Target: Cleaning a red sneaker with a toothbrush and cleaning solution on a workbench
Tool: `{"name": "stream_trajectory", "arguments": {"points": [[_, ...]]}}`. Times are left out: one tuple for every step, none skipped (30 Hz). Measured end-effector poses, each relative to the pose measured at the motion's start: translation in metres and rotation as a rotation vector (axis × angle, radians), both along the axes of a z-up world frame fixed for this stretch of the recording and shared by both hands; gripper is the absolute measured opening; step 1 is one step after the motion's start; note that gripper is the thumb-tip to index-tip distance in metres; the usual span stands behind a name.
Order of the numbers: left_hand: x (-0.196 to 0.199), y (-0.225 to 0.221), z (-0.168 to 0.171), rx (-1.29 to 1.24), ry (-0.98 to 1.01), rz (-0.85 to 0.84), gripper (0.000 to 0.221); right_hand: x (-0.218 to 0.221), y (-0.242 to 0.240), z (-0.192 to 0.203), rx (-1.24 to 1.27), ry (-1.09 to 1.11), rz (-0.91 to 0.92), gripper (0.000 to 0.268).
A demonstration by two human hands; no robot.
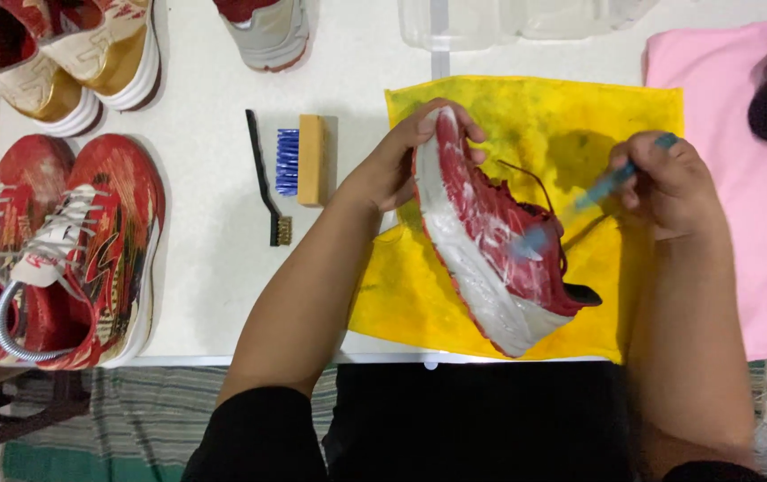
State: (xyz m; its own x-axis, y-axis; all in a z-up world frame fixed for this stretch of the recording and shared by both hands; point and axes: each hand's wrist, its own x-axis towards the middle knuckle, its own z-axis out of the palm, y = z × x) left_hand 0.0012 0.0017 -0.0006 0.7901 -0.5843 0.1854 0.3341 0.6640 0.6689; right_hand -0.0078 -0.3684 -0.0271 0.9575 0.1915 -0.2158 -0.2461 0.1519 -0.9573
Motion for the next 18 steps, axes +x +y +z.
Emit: {"name": "stream_trajectory", "arguments": {"points": [[0.001,0.000,-0.002,-0.003,-0.006,-0.002,0.045,0.002,-0.003,-0.003,-0.003,-0.006,-0.002,0.038],[0.001,0.000,-0.004,-0.010,0.022,-0.001,0.046,0.004,-0.005,-0.005,0.044,0.007,0.066,0.038],[0.002,0.001,-0.006,-0.016,0.051,0.002,0.047,0.007,-0.008,-0.008,0.091,0.021,0.137,0.038],[0.001,-0.001,-0.010,-0.017,0.044,0.001,0.047,0.003,-0.004,-0.006,0.089,0.014,0.136,0.038],[0.002,-0.001,-0.013,-0.014,0.046,0.005,0.046,0.002,0.000,-0.005,0.068,-0.031,0.050,0.035],[0.003,0.000,-0.015,-0.012,0.049,0.009,0.046,0.001,0.006,-0.002,0.049,-0.076,-0.037,0.033],[0.003,0.000,-0.013,-0.013,0.031,0.017,0.046,0.001,0.007,0.002,0.048,-0.094,-0.028,0.033],[0.003,0.000,-0.012,-0.002,0.032,0.032,0.050,0.002,0.009,0.006,0.170,-0.082,-0.136,0.030],[0.004,0.000,-0.012,0.009,0.037,0.043,0.054,0.003,0.009,0.008,0.293,-0.067,-0.248,0.028],[0.001,0.000,-0.007,0.007,0.022,0.048,0.054,0.001,0.004,0.006,0.294,-0.081,-0.240,0.028],[0.001,0.001,-0.002,0.046,0.005,0.059,0.058,0.001,0.000,0.005,0.297,-0.105,-0.274,0.027],[0.000,0.002,0.002,0.086,-0.011,0.071,0.062,0.002,-0.004,0.003,0.301,-0.129,-0.307,0.027],[0.002,0.002,-0.004,0.084,-0.012,0.079,0.062,0.002,-0.003,0.010,0.300,-0.130,-0.299,0.027],[0.005,0.002,-0.009,0.041,0.051,0.045,0.055,0.001,-0.002,0.017,0.288,-0.162,-0.282,0.026],[0.008,0.003,-0.015,-0.002,0.115,0.007,0.049,0.000,-0.001,0.024,0.276,-0.192,-0.268,0.026],[0.007,0.003,-0.013,-0.004,0.116,0.011,0.049,0.006,0.010,0.033,0.275,-0.191,-0.264,0.026],[0.007,0.002,-0.012,0.005,0.093,0.022,0.047,0.012,0.020,0.042,0.167,-0.217,-0.266,0.022],[0.006,0.002,-0.010,0.015,0.070,0.034,0.046,0.017,0.030,0.050,0.059,-0.243,-0.269,0.019]]}}
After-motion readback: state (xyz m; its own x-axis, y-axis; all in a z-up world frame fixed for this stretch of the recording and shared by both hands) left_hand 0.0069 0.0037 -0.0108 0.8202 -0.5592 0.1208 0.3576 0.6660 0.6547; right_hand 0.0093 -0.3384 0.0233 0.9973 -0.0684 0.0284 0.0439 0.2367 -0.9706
